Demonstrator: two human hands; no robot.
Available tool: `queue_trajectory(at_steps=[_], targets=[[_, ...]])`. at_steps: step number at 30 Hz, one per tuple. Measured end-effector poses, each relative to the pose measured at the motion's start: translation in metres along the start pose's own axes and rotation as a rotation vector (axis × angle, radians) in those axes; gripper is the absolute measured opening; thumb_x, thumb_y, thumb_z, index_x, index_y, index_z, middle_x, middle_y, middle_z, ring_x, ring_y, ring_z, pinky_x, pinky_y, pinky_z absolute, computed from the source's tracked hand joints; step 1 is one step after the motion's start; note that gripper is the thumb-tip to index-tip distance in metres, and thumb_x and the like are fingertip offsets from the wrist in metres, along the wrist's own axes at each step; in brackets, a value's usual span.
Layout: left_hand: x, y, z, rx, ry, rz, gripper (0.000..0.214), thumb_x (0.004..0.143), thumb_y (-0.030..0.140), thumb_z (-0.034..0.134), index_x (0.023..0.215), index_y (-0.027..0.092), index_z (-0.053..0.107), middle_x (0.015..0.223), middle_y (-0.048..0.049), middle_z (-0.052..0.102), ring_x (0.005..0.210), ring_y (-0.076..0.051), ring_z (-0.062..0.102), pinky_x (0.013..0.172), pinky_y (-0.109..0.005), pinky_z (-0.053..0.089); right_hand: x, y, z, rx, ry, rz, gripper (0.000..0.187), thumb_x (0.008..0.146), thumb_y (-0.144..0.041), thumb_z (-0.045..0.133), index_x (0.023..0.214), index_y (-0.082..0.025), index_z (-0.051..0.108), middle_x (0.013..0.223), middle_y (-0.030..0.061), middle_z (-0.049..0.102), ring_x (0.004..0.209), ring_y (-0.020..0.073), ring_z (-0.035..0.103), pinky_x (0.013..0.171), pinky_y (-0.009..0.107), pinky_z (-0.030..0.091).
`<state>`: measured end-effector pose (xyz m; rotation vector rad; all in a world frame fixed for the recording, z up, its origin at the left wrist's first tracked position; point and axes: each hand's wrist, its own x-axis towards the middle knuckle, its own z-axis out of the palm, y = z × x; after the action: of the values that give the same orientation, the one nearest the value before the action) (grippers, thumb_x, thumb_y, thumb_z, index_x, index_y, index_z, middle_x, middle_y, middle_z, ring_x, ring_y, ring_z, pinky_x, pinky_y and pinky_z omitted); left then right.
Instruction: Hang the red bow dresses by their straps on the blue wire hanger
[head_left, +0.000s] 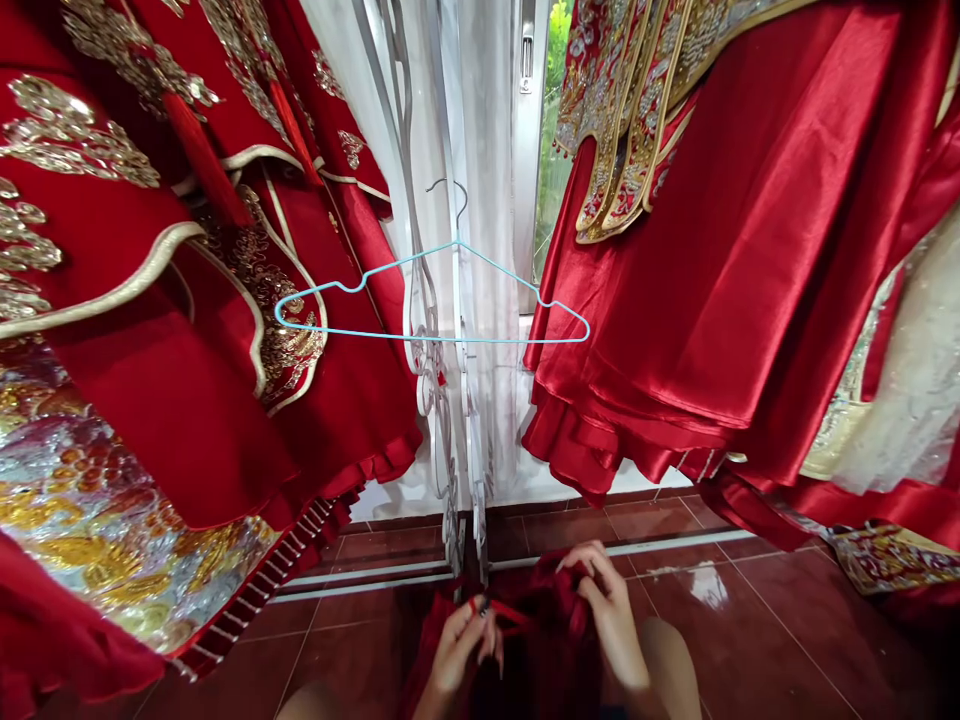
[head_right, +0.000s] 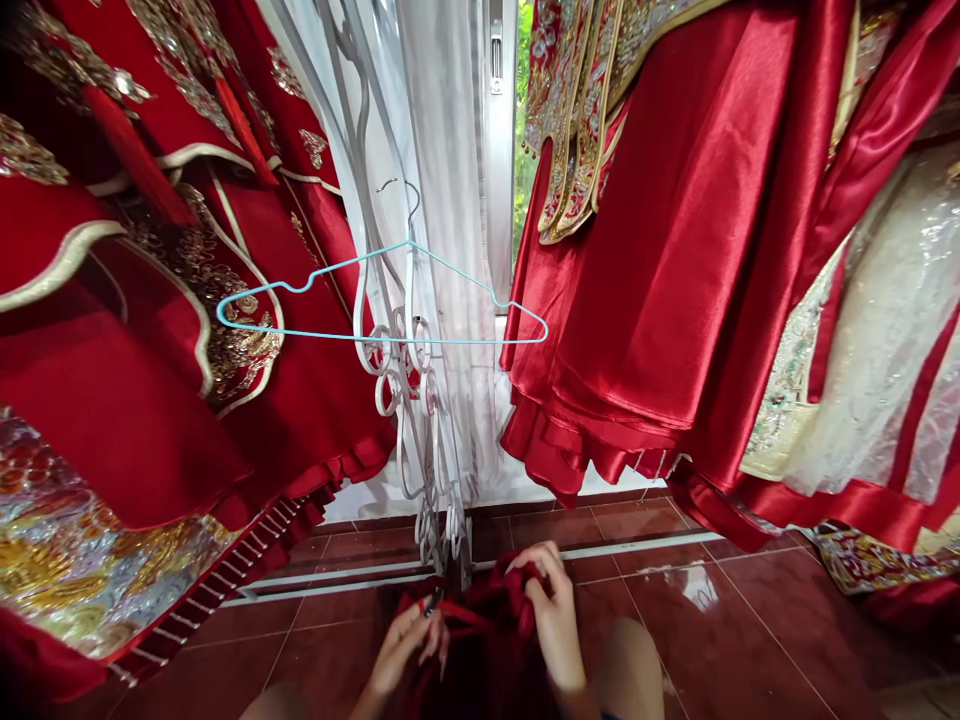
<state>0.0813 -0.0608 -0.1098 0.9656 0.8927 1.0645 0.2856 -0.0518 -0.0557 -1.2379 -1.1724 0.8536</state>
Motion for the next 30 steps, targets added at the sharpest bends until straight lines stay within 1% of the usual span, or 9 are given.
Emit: queue_trajectory(at_steps=[2, 4, 8, 10, 15, 19, 22, 26, 30], targets=[[0.0, 0.012, 0.0, -0.006, 0.013, 0.003, 0.067, 0.062, 0.079, 0.074, 0.065, 0.013, 0.065, 0.049, -0.0018, 0.053, 0.048, -0.015, 0.054, 0.055, -0.027, 0.05, 0.005, -0.001, -0.008, -0.248, 0.16, -0.031, 0.025, 0.065, -0.021, 0.055, 0.084, -0.026, 0.071, 0.105, 0.0097, 0.061, 0.105, 0.0321, 0.054, 0.098, 0.05, 0.042], [-0.004, 0.016, 0.005, 0.047, 0.019, 0.04, 0.064, 0.069, 0.075, 0.073, 0.078, 0.012, 0.073, 0.071, -0.0091, 0.069, 0.059, -0.019, 0.064, 0.066, -0.031, 0.055, 0.003, -0.002, -0.009, -0.36, 0.156, -0.065, 0.035, 0.065, -0.018, 0.055, 0.093, -0.028, 0.072, 0.12, 0.0102, 0.059, 0.116, 0.0344, 0.05, 0.105, 0.054, 0.038], [-0.014, 0.012, 0.016, 0.159, 0.106, 0.107, 0.062, 0.075, 0.072, 0.069, 0.089, 0.012, 0.078, 0.09, -0.0147, 0.076, 0.085, -0.028, 0.071, 0.09, -0.039, 0.055, -0.013, -0.002, 0.011, -0.085, -0.5, -0.02, 0.023, 0.076, -0.017, 0.047, 0.088, -0.022, 0.066, 0.094, 0.0059, 0.068, 0.093, 0.0225, 0.064, 0.09, 0.039, 0.051], [-0.019, 0.013, 0.015, 0.177, 0.134, 0.077, 0.062, 0.071, 0.072, 0.072, 0.088, 0.013, 0.079, 0.093, -0.0159, 0.076, 0.094, -0.033, 0.071, 0.097, -0.043, 0.054, -0.02, 0.003, 0.023, 0.061, -0.627, 0.028, 0.018, 0.078, -0.017, 0.047, 0.087, -0.021, 0.062, 0.087, 0.0043, 0.068, 0.085, 0.0193, 0.066, 0.082, 0.033, 0.052], [-0.043, 0.025, -0.003, 0.143, 0.082, 0.089, 0.057, 0.07, 0.065, 0.076, 0.099, 0.017, 0.08, 0.114, -0.0173, 0.074, 0.116, -0.036, 0.066, 0.111, -0.047, 0.046, -0.029, 0.021, 0.038, 0.041, -0.63, 0.063, 0.028, 0.074, -0.016, 0.049, 0.101, -0.021, 0.056, 0.096, 0.006, 0.066, 0.093, 0.0218, 0.065, 0.092, 0.041, 0.049], [-0.055, 0.029, -0.013, 0.17, 0.069, 0.076, 0.045, 0.073, 0.048, 0.077, 0.107, 0.017, 0.08, 0.124, -0.0171, 0.071, 0.123, -0.036, 0.062, 0.103, -0.042, 0.052, -0.034, 0.016, 0.035, -0.055, -0.732, -0.03, 0.03, 0.074, -0.019, 0.059, 0.104, -0.02, 0.059, 0.116, 0.01, 0.062, 0.115, 0.0249, 0.058, 0.11, 0.046, 0.037], [-0.052, 0.027, -0.013, 0.218, 0.095, 0.085, 0.037, 0.074, 0.033, 0.072, 0.106, 0.017, 0.08, 0.124, -0.0155, 0.072, 0.121, -0.035, 0.063, 0.095, -0.037, 0.055, -0.034, 0.011, 0.036, -0.018, -0.82, -0.043, 0.024, 0.077, -0.027, 0.066, 0.099, -0.021, 0.061, 0.119, 0.0099, 0.063, 0.116, 0.0242, 0.057, 0.104, 0.041, 0.042], [-0.046, 0.023, -0.011, 0.232, 0.094, 0.113, 0.038, 0.073, 0.027, 0.064, 0.107, 0.018, 0.08, 0.121, -0.0133, 0.074, 0.115, -0.032, 0.067, 0.093, -0.035, 0.056, -0.031, 0.018, 0.043, -0.062, -0.622, -0.237, 0.016, 0.086, -0.033, 0.057, 0.075, -0.021, 0.056, 0.088, 0.0056, 0.066, 0.092, 0.021, 0.059, 0.086, 0.036, 0.046], [-0.048, 0.02, -0.015, 0.303, 0.09, 0.145, 0.036, 0.074, 0.026, 0.061, 0.103, 0.021, 0.082, 0.119, -0.0117, 0.075, 0.117, -0.031, 0.067, 0.103, -0.038, 0.052, -0.029, 0.012, 0.042, -0.004, -0.702, -0.154, 0.019, 0.085, -0.04, 0.061, 0.089, -0.021, 0.062, 0.096, 0.0068, 0.066, 0.088, 0.0194, 0.06, 0.083, 0.034, 0.048]])
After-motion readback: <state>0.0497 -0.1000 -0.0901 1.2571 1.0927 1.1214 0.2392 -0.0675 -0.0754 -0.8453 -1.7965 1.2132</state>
